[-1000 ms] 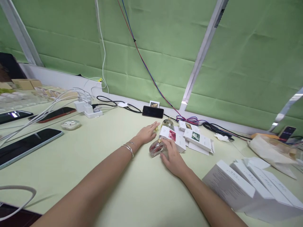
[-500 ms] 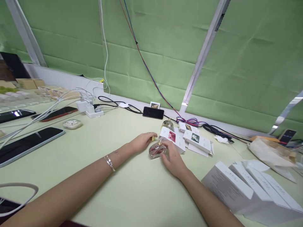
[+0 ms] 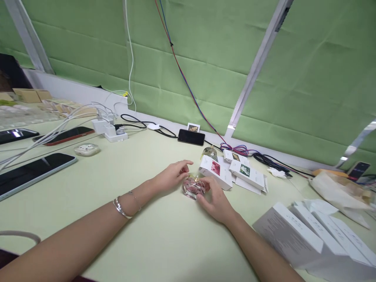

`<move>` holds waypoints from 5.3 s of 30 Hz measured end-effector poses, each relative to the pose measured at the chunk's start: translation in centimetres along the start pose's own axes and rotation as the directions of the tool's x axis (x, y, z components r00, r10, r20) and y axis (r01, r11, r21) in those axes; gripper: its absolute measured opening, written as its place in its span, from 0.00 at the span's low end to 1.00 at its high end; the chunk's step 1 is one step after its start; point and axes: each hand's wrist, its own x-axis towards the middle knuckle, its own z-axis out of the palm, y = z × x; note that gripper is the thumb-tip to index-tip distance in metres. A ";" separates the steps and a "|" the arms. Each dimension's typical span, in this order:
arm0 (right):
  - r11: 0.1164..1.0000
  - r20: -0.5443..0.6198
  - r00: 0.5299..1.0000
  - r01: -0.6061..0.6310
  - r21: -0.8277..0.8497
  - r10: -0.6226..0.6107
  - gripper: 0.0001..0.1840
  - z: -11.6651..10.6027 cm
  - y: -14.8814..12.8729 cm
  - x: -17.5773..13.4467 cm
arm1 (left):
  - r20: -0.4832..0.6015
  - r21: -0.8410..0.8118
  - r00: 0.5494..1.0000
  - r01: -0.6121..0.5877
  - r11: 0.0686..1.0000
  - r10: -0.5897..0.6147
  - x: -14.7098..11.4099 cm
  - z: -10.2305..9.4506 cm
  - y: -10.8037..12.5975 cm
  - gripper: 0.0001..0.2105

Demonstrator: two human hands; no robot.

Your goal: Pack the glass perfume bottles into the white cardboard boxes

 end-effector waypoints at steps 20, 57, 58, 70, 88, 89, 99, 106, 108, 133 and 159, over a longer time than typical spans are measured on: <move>1.000 0.017 1.000 0.005 0.027 -0.005 0.17 0.0 -0.2 -0.1 | -0.363 -0.377 0.920 -0.289 0.880 0.146 -1.2 2.1 4.3 0.05; 0.998 0.033 0.999 0.018 0.053 -0.019 0.18 -0.1 -0.2 0.0 | -0.193 -0.170 0.939 -0.317 0.933 0.283 -1.3 1.5 4.0 0.03; 0.999 0.032 0.999 0.016 0.051 -0.018 0.18 0.0 -0.2 0.0 | -0.190 -0.170 0.942 -0.309 0.936 0.277 -1.3 1.5 4.0 0.04; 0.999 0.035 0.999 0.014 0.035 -0.015 0.18 0.0 -0.4 0.0 | -0.224 -0.219 0.925 -0.356 0.908 0.309 -1.1 1.5 3.6 0.03; 0.999 0.044 0.999 0.006 0.034 -0.008 0.19 0.0 -0.3 0.0 | -0.182 -0.295 0.971 -0.204 0.933 0.155 -1.3 1.3 3.8 0.05; 0.999 0.043 0.999 0.007 0.032 -0.009 0.19 0.0 -0.3 0.0 | -0.180 -0.298 0.970 -0.212 0.931 0.164 -1.3 1.3 3.7 0.04; 1.000 0.055 0.998 -0.005 0.029 0.004 0.20 0.1 -0.1 -0.1 | -0.206 -0.277 0.949 -0.291 0.916 0.239 -1.0 1.3 3.7 0.03; 0.999 0.065 0.998 -0.013 0.032 0.011 0.20 0.1 -0.2 -0.1 | -0.186 -0.310 0.957 -0.273 0.911 0.224 -0.9 1.4 4.0 0.02; 0.999 0.069 0.998 -0.013 0.034 0.011 0.20 0.1 -0.2 -0.1 | -0.174 -0.345 0.967 -0.238 0.908 0.187 -0.9 1.4 4.1 0.02; 0.996 0.100 0.994 -0.053 0.072 0.046 0.20 0.0 -0.3 -0.1 | -0.280 -0.191 0.912 -0.359 0.913 0.300 -0.8 1.0 4.0 0.04; 0.993 0.119 0.992 -0.064 0.099 0.052 0.19 0.0 -0.5 0.0 | -0.338 0.017 0.843 -0.439 0.898 0.418 -0.6 1.2 4.2 0.05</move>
